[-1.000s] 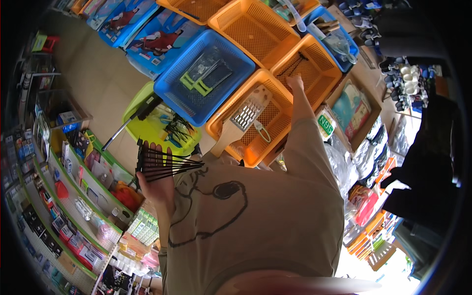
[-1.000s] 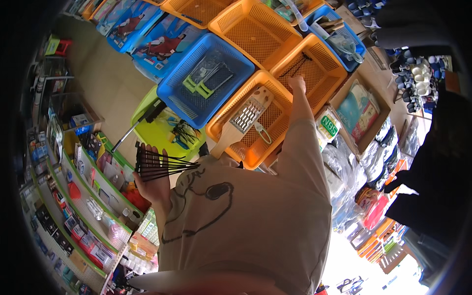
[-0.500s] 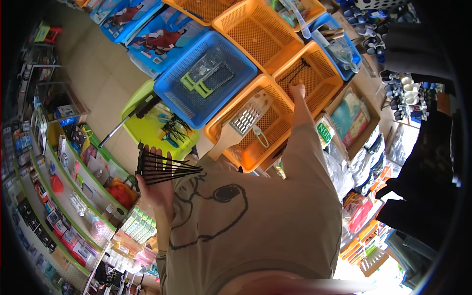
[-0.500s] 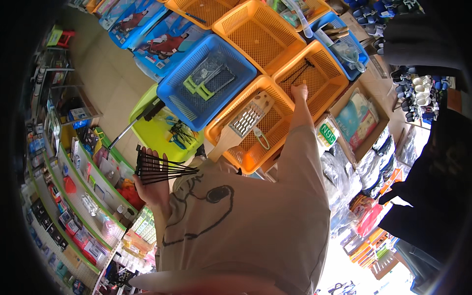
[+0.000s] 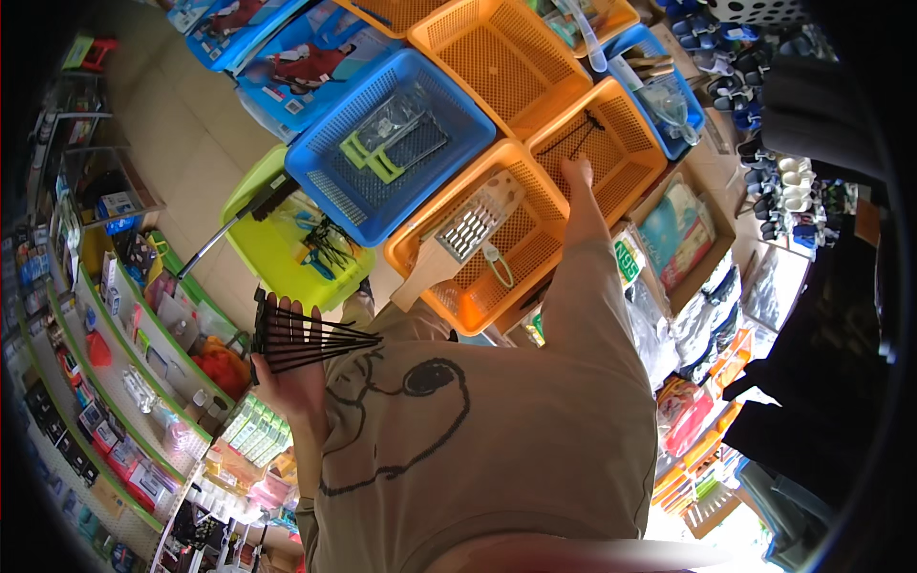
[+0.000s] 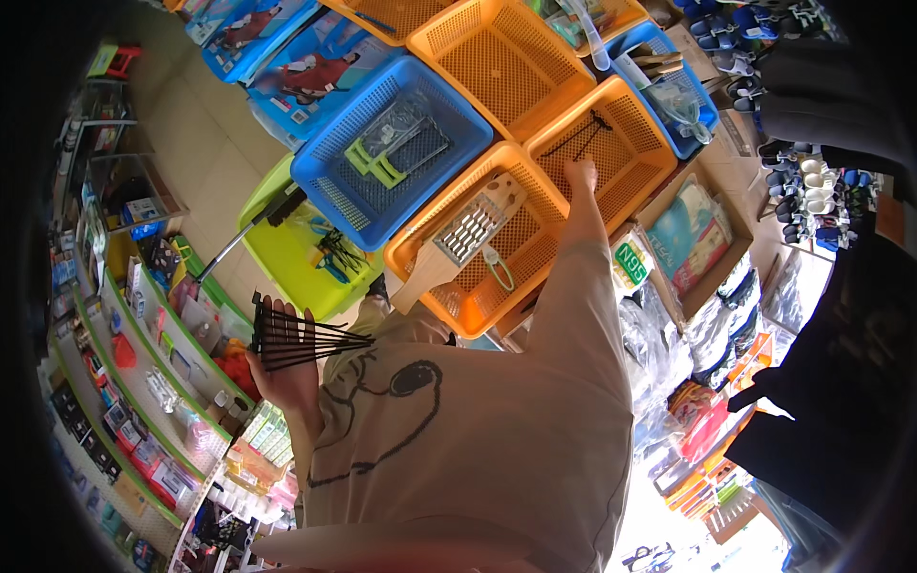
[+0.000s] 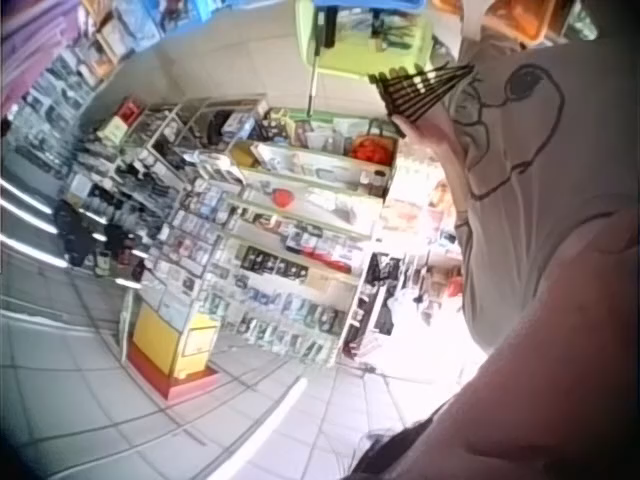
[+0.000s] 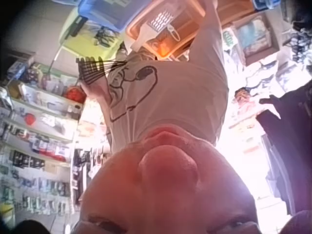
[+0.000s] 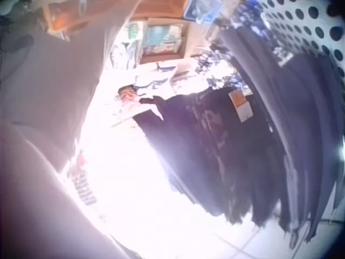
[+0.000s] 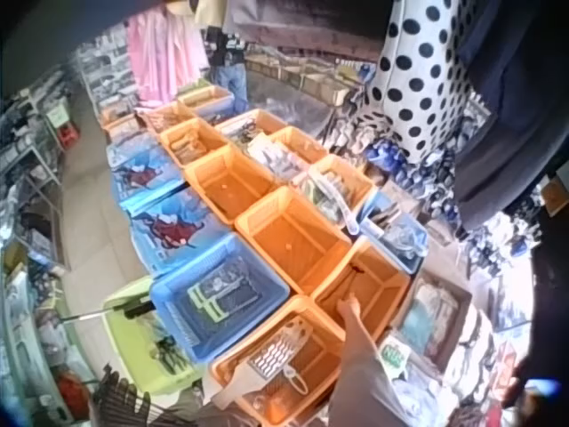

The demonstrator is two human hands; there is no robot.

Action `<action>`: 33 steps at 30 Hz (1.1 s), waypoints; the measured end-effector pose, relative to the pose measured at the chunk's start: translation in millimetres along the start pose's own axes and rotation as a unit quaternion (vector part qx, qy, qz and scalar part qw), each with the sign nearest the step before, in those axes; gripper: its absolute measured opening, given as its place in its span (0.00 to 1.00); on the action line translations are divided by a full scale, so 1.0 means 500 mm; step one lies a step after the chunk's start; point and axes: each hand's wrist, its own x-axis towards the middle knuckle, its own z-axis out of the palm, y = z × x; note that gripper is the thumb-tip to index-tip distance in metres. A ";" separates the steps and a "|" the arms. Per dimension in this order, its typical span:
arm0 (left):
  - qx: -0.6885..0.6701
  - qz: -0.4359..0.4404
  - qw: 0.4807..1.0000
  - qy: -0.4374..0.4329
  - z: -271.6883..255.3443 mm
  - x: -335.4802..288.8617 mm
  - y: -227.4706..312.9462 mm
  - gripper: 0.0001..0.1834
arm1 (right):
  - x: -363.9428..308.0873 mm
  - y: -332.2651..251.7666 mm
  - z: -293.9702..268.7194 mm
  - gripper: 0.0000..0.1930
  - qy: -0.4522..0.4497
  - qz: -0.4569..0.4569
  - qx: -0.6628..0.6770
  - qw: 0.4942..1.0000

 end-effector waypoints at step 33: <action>0.005 -0.134 0.957 -0.259 -0.040 0.039 0.121 0.53 | -1.233 -0.025 0.012 0.06 -0.085 -0.622 0.189 0.755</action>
